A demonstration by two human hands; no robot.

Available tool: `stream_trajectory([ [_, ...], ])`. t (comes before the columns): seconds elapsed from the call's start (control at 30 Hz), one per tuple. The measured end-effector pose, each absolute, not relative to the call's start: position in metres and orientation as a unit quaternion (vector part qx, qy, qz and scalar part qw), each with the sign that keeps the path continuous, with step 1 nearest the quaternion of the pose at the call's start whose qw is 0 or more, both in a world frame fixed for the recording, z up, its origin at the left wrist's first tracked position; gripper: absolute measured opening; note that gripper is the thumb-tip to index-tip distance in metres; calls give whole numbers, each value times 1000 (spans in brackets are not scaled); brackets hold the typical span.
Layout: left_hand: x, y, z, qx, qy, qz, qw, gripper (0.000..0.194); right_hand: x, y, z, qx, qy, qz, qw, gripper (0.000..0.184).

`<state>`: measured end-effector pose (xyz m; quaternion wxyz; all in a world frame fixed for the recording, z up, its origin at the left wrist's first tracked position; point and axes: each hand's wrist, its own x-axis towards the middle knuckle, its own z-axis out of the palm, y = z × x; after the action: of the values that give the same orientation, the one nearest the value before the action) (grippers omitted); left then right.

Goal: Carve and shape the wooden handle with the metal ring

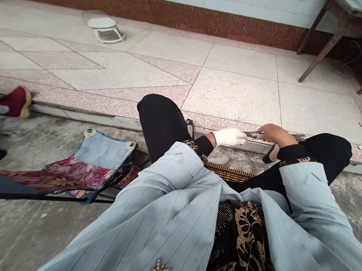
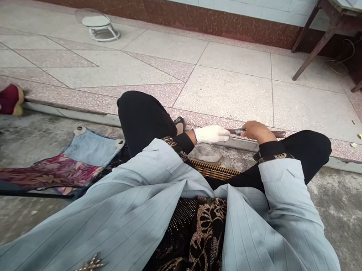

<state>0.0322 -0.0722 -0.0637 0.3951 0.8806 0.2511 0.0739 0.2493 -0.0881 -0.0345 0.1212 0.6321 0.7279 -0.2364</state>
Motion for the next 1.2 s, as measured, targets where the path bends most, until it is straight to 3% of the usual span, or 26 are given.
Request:
stream_trajectory([
  [0.1, 28, -72, -59, 885, 255, 67, 384, 19, 252, -93, -34, 526, 713, -431, 172, 26],
  [0.17, 25, -72, -56, 873, 263, 88, 402, 19, 256, -97, -27, 441, 700, -542, 143, 34],
  [0.27, 24, -72, -53, 839, 286, 139, 442, 22, 264, -105, -9, 394, 702, -593, 16, 44],
  [0.4, 30, -72, -56, 815, 292, 162, 474, 31, 265, -110, 0, 431, 654, -563, -263, 33],
  [0.5, 34, -73, -61, 806, 267, 153, 505, 33, 259, -104, -9, 476, 617, -523, -343, 24],
  [0.6, 37, -70, -69, 830, 248, 160, 473, 31, 255, -96, -18, 565, 634, -439, -293, 16],
  [0.77, 40, -61, -85, 917, 284, 98, 264, 29, 258, -87, -25, 657, 704, -250, -103, 23],
  [0.87, 41, -64, -88, 931, 306, 53, 191, 29, 258, -87, -30, 653, 729, -204, -3, 21],
  [0.97, 40, -68, -85, 918, 308, 62, 242, 21, 258, -88, -35, 631, 723, -265, 92, 14],
  [1.07, 37, -68, -78, 887, 288, 112, 343, 15, 260, -93, -33, 529, 700, -459, 143, 21],
  [1.13, 35, -66, -73, 876, 276, 135, 373, 17, 264, -98, -24, 442, 697, -556, 95, 34],
  [1.2, 32, -63, -69, 859, 274, 157, 403, 24, 267, -103, -12, 410, 708, -576, -1, 42],
])
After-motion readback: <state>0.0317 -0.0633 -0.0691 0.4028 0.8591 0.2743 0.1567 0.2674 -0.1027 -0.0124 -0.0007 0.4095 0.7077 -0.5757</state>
